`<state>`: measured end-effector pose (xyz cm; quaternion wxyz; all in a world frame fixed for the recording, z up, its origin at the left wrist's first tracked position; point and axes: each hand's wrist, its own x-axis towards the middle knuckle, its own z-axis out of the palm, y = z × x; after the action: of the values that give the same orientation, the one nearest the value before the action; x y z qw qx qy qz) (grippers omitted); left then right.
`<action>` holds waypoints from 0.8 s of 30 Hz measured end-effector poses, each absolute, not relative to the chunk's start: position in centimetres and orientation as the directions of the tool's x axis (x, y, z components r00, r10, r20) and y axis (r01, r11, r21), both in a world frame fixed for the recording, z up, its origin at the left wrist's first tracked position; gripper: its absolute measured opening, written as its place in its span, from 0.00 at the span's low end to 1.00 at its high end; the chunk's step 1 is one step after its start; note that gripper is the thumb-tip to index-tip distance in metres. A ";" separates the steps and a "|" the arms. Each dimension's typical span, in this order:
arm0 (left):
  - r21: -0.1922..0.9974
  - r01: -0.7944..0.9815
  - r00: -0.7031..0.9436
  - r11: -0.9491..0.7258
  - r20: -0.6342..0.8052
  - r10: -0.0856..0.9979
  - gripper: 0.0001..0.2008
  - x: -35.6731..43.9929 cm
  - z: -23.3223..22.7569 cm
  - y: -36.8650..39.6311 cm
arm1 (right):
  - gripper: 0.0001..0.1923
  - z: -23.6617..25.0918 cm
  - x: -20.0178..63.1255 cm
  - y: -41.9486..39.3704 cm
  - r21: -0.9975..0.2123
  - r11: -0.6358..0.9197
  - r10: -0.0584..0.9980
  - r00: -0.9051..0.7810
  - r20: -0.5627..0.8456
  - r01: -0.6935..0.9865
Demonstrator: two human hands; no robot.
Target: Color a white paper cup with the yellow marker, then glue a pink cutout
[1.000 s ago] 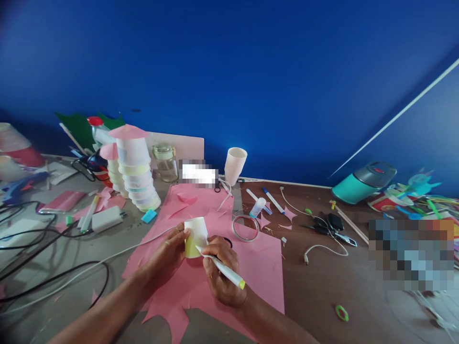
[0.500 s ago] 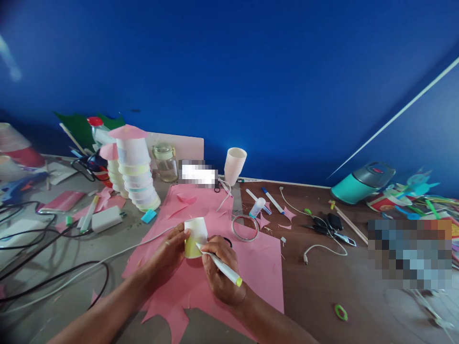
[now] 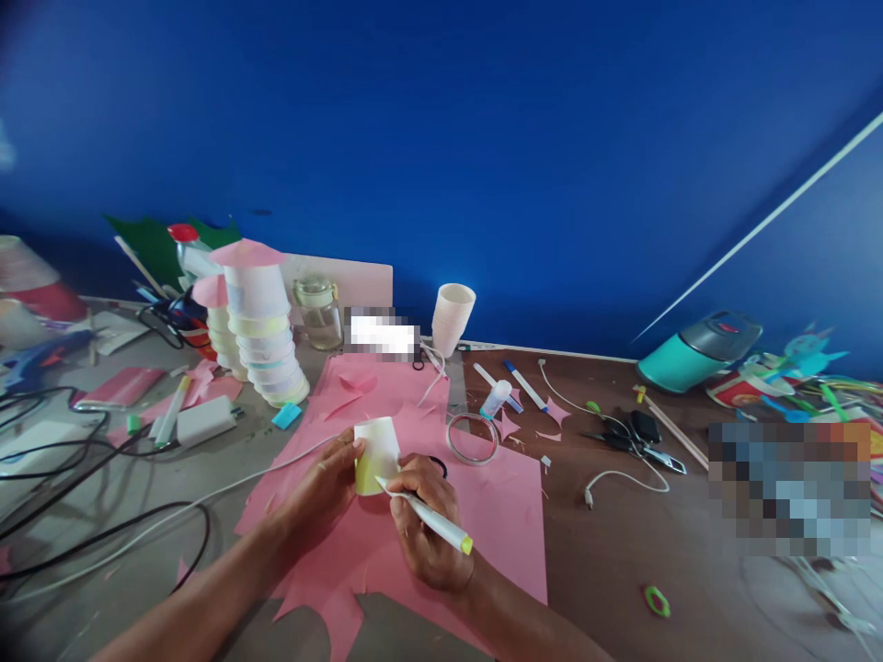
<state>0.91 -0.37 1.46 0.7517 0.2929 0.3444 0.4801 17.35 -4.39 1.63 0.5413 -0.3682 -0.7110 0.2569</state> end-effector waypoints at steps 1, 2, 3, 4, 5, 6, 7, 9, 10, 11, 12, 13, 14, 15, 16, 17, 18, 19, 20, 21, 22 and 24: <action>0.770 -0.522 0.299 0.366 -0.237 0.924 0.13 0.9 1.4 -0.4 | 0.08 1.7 17.3 -4.4 -0.763 0.597 0.801 -0.145 0.580 0.249; 0.771 -0.522 0.296 0.365 -0.238 0.925 0.13 0.9 1.5 -0.4 | 0.08 1.7 17.3 -4.3 -0.760 0.598 0.801 -0.144 0.581 0.254; 0.773 -0.520 0.293 0.364 -0.239 0.926 0.13 0.9 1.5 -0.4 | 0.08 1.8 17.3 -4.3 -0.758 0.597 0.801 -0.141 0.582 0.262; 0.774 -0.518 0.292 0.364 -0.240 0.926 0.12 0.9 1.5 -0.4 | 0.08 1.8 17.3 -4.3 -0.754 0.599 0.799 -0.138 0.585 0.270; 0.775 -0.517 0.292 0.364 -0.239 0.926 0.12 0.9 1.5 -0.4 | 0.08 1.8 17.3 -4.2 -0.750 0.600 0.797 -0.132 0.589 0.276; 0.775 -0.517 0.295 0.364 -0.238 0.925 0.12 0.9 1.5 -0.4 | 0.08 1.7 17.4 -4.2 -0.748 0.603 0.794 -0.123 0.595 0.277; 0.774 -0.518 0.299 0.364 -0.235 0.925 0.12 0.9 1.5 -0.3 | 0.08 1.7 17.4 -4.2 -0.751 0.602 0.795 -0.107 0.597 0.272; 0.771 -0.525 0.307 0.361 -0.224 0.925 0.11 0.9 1.5 -0.3 | 0.09 1.4 17.4 -4.2 -0.779 0.579 0.809 -0.051 0.586 0.238; 0.771 -0.526 0.309 0.358 -0.219 0.926 0.11 0.9 1.5 -0.3 | 0.09 1.3 17.4 -4.2 -0.801 0.558 0.822 -0.012 0.570 0.215; 0.773 -0.525 0.309 0.355 -0.215 0.926 0.10 0.9 1.5 -0.3 | 0.10 1.1 17.3 -4.2 -0.825 0.531 0.837 0.030 0.546 0.194; 0.777 -0.522 0.304 0.352 -0.216 0.928 0.10 0.9 1.5 -0.3 | 0.10 1.0 17.3 -4.2 -0.843 0.506 0.848 0.071 0.525 0.181; 0.784 -0.516 0.292 0.346 -0.219 0.931 0.09 0.8 1.5 -0.3 | 0.10 0.9 17.2 -4.2 -0.855 0.486 0.855 0.108 0.508 0.179; 0.792 -0.506 0.278 0.341 -0.225 0.934 0.08 0.8 1.6 -0.3 | 0.11 0.8 17.1 -4.2 -0.860 0.475 0.855 0.133 0.501 0.186; 0.799 -0.498 0.263 0.336 -0.230 0.937 0.08 0.8 1.8 -0.4 | 0.12 0.7 17.1 -4.2 -0.865 0.463 0.857 0.149 0.493 0.193; 0.802 -0.495 0.252 0.333 -0.235 0.939 0.09 0.7 1.9 -0.4 | 0.14 0.7 17.0 -4.2 -0.870 0.453 0.862 0.151 0.483 0.195; 0.800 -0.498 0.244 0.334 -0.240 0.939 0.10 0.7 2.0 -0.4 | 0.15 0.6 16.9 -4.2 -0.879 0.439 0.872 0.146 0.467 0.188; 0.796 -0.504 0.242 0.335 -0.242 0.940 0.11 0.7 2.1 -0.4 | 0.17 0.6 16.9 -4.2 -0.893 0.416 0.888 0.134 0.439 0.170; 0.791 -0.512 0.241 0.334 -0.241 0.940 0.12 0.7 2.1 -0.4 | 0.18 0.6 16.8 -4.2 -0.909 0.389 0.906 0.116 0.406 0.147; 0.785 -0.521 0.237 0.334 -0.243 0.941 0.12 0.8 2.1 -0.3 | 0.19 0.5 16.8 -4.2 -0.921 0.367 0.919 0.099 0.381 0.129; 0.776 -0.533 0.231 0.337 -0.250 0.940 0.12 0.8 2.1 -0.3 | 0.19 0.5 16.8 -4.2 -0.925 0.360 0.924 0.089 0.371 0.119; 0.764 -0.546 0.225 0.343 -0.261 0.939 0.12 0.8 2.0 -0.2 | 0.18 0.4 16.7 -4.2 -0.920 0.373 0.920 0.083 0.384 0.119; 0.731 -0.583 0.213 0.355 -0.285 0.935 0.13 1.0 2.0 -0.2 | 0.15 0.5 16.7 -4.1 -0.880 0.453 0.883 0.067 0.465 0.142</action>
<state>0.95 -0.16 1.96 0.7397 0.2436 0.3613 0.5128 16.75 -4.07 0.50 0.5969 -0.4209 -0.6085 0.3103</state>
